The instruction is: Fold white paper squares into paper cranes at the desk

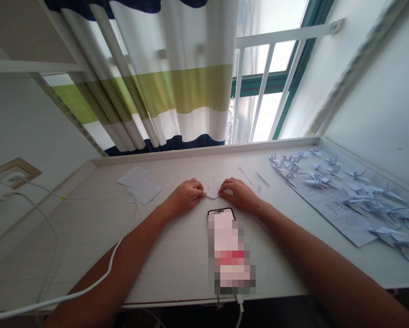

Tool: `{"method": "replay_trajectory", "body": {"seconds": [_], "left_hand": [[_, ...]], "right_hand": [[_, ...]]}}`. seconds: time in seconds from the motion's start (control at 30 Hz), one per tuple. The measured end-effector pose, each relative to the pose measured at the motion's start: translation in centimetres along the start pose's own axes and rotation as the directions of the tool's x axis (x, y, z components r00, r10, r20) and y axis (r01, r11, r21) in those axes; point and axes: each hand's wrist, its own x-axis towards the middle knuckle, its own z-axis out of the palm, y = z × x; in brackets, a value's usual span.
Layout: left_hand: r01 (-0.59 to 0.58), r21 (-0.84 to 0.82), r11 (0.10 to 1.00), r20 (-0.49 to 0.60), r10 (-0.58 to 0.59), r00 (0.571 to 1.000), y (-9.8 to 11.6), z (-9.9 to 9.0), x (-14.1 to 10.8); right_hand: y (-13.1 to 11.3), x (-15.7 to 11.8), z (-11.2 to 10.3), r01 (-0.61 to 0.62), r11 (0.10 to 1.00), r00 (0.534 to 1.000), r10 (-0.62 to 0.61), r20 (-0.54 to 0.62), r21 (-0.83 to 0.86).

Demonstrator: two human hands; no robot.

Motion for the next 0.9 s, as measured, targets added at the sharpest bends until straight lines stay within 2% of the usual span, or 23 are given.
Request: {"method": "replay_trajectory", "body": {"seconds": [0.07, 0.17, 0.3, 0.43, 0.73, 0.8, 0.9], "left_hand": [[-0.002, 0.004, 1.0, 0.0, 0.002, 1.0, 0.1, 0.0, 0.1], [0.014, -0.005, 1.0, 0.005, -0.014, 1.0, 0.0, 0.0, 0.1], [0.0, -0.016, 1.0, 0.02, 0.001, 1.0, -0.4, 0.0, -0.1], [-0.005, -0.036, 0.999, 0.022, 0.006, 1.0, -0.7, 0.1, -0.2], [0.005, -0.08, 0.997, -0.003, -0.005, 1.0, -0.5, 0.1, -0.2], [0.048, -0.12, 0.992, -0.022, -0.05, 0.998, -0.4, 0.2, -0.2], [0.194, -0.203, 0.96, -0.049, -0.208, 0.977, -0.5, 0.3, -0.3]], "right_hand": [[0.0, 0.0, 0.1, 0.022, 1.0, 0.999, -0.021, -0.025, 0.005], [-0.2, 0.1, 0.3, 0.129, 0.992, 0.991, -0.129, -0.038, -0.004], [-0.4, 0.1, 0.5, 0.213, 0.977, 0.977, -0.212, 0.039, -0.029], [-0.7, -0.1, 0.3, 0.207, 0.977, 0.975, -0.202, 0.094, -0.051], [-1.0, 0.2, 0.4, 0.129, 0.991, 0.99, -0.131, 0.046, 0.034], [-0.9, 0.2, 0.3, 0.141, 0.99, 0.988, -0.143, 0.056, 0.028], [-0.9, 0.2, 0.2, 0.151, 0.988, 0.986, -0.152, 0.074, 0.016]]}}
